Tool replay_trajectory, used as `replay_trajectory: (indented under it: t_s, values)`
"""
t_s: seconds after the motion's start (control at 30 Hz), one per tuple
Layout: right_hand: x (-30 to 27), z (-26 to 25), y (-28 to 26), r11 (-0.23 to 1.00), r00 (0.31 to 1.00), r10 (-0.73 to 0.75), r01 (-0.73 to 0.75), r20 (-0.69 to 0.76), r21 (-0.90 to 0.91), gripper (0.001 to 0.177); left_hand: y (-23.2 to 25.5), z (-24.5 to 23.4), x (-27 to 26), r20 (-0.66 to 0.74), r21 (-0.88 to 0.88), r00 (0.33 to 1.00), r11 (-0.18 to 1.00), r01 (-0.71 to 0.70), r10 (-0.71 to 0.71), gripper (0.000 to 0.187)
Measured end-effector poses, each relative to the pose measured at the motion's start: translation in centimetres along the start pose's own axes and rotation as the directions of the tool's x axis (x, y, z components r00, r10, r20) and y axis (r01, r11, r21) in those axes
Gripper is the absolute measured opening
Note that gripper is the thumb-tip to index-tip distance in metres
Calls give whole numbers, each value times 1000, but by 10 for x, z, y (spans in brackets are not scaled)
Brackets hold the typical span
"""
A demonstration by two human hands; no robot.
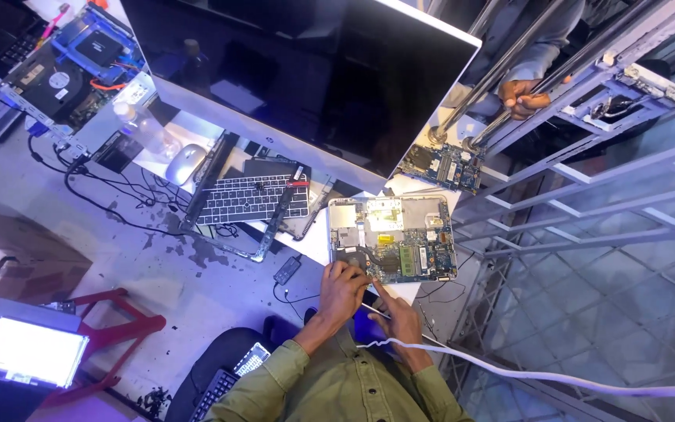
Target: Disassembling a laptop to access and inspect the motherboard and internal components.
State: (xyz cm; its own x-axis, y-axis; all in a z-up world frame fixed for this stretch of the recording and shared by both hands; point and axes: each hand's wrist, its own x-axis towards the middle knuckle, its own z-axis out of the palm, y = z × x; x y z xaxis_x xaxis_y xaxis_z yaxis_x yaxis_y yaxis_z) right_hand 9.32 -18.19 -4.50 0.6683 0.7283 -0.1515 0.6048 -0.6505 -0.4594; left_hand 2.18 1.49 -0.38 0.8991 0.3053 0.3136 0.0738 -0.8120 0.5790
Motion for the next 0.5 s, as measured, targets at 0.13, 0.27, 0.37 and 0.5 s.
replay_trajectory:
  t_s: [0.13, 0.27, 0.37, 0.5]
  values:
    - [-3, 1, -2, 998, 1000, -1, 1, -2, -57, 85, 5, 2, -2, -11, 14, 1000, 1000, 17, -17, 14]
    - [-2, -6, -10, 997, 997, 66, -65, 24, -47, 89, 12, -4, 1, -9, 43, 999, 999, 31, -31, 13]
    - [-1, -7, -9, 997, 998, 55, -54, 13, -49, 87, 14, -6, 1, -25, 29, 999, 999, 33, -33, 14]
    - [-3, -12, -14, 997, 999, 46, -46, 5, -69, 90, 14, -5, 0, 4, 52, 999, 997, 48, -48, 15]
